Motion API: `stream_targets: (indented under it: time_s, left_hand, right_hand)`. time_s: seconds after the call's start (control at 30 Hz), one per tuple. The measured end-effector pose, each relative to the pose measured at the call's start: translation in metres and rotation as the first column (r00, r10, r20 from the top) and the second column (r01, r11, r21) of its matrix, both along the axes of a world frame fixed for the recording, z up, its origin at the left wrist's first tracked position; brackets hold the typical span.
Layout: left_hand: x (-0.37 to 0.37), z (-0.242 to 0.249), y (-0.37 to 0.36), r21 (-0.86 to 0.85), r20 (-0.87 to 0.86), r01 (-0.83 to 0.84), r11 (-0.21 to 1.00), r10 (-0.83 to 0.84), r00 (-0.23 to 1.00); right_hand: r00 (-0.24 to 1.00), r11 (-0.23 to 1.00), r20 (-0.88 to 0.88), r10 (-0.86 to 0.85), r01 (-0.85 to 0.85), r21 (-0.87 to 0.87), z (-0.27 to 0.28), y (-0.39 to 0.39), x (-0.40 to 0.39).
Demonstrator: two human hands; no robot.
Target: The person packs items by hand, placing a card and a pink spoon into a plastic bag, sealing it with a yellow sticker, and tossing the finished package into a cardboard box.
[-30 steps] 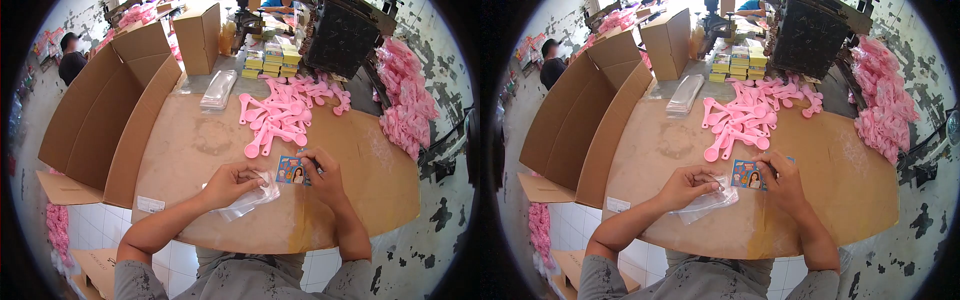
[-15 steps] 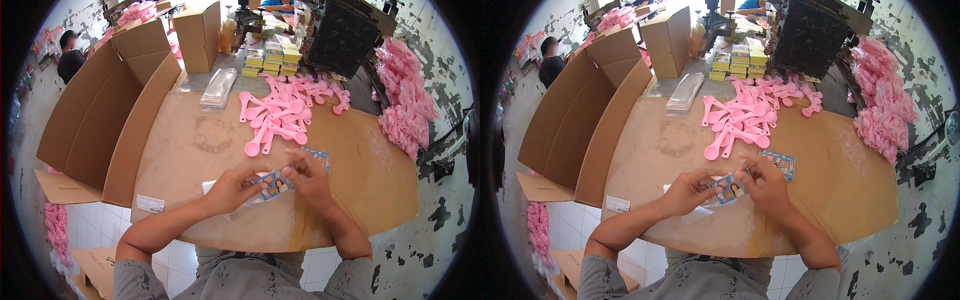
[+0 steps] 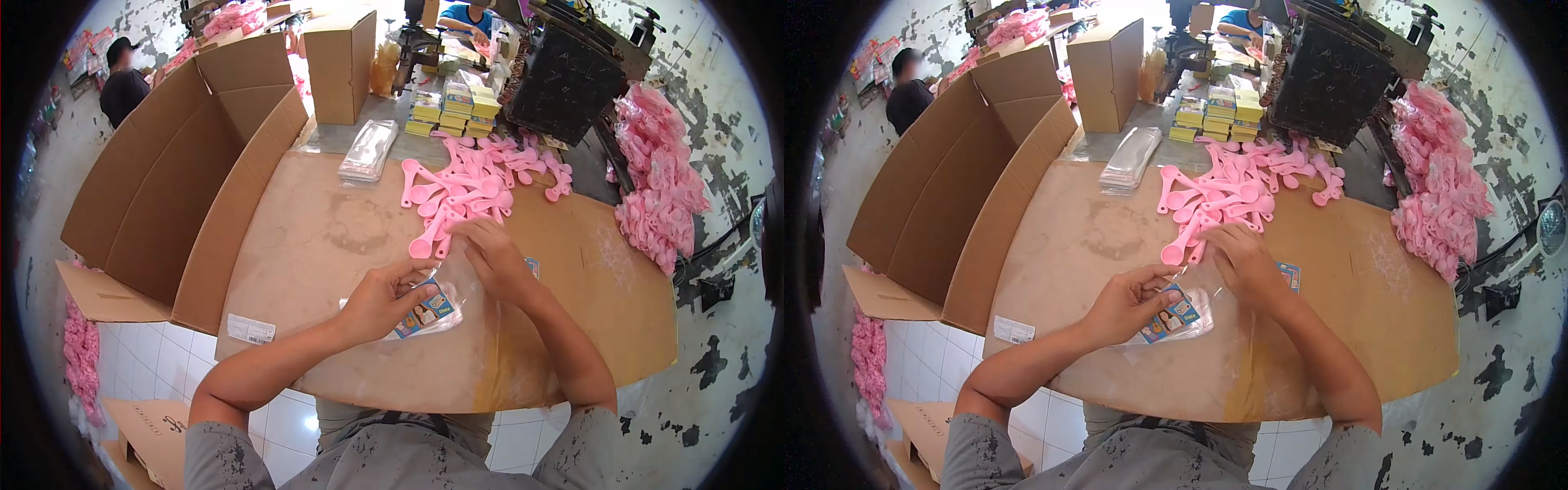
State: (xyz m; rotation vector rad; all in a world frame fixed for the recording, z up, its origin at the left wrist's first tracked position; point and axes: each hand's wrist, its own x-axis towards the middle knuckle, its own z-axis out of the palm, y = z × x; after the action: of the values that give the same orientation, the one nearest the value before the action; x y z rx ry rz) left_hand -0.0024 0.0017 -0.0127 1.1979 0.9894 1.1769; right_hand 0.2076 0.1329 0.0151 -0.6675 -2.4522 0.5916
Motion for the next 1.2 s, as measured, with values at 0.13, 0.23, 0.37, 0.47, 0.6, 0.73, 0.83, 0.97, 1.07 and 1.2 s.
stream_targets:
  time_s: [0.13,0.23,0.37,0.47,0.6,0.73,0.83,0.97,1.07,1.2]
  left_hand:
    - [-0.003,0.0,0.001,-0.032,0.038,0.062,0.998,-0.061,0.997]
    - [-0.003,-0.004,0.003,0.007,0.064,0.056,0.998,-0.056,0.996]
    - [-0.005,-0.001,0.003,0.019,0.073,0.036,0.999,-0.037,0.997]
    - [-0.006,0.003,0.002,0.011,0.112,-0.01,1.0,0.009,0.994]
    - [-0.005,0.007,0.003,0.002,0.068,-0.028,1.0,0.028,0.997]
    - [-0.003,-0.001,0.003,-0.027,0.045,-0.009,1.0,0.011,0.999]
    - [-0.003,-0.009,0.004,-0.007,-0.003,0.008,1.0,-0.008,1.0]
    - [-0.003,-0.012,0.003,-0.01,-0.071,0.056,0.998,-0.056,0.996]
    - [-0.002,-0.002,0.001,-0.07,-0.153,0.077,0.995,-0.087,0.984]
    - [-0.001,0.008,-0.003,-0.089,-0.179,0.109,0.99,-0.124,0.976]
  right_hand:
    - [0.99,0.888,0.136,0.042,-0.1,0.448,-0.019,0.028,-0.031]
    - [0.983,0.864,0.152,0.1,-0.162,0.477,-0.011,0.036,-0.039]
    - [0.993,0.946,0.072,0.095,-0.113,0.305,0.019,0.018,-0.025]
    - [0.988,0.994,0.102,0.112,-0.113,-0.001,0.041,-0.005,0.004]
    - [0.995,0.966,-0.059,0.083,-0.095,-0.239,0.048,-0.024,0.033]
    - [0.994,0.961,-0.092,0.064,-0.086,-0.261,0.046,-0.029,0.04]
    - [0.993,0.964,-0.049,0.105,-0.113,-0.239,0.041,-0.032,0.037]
    - [0.988,0.969,0.084,0.126,-0.104,-0.224,0.048,-0.031,0.036]
    - [0.977,0.959,0.12,0.178,-0.145,-0.245,0.048,-0.028,0.036]
    - [0.985,0.96,-0.012,0.17,-0.168,-0.224,0.044,-0.04,0.018]
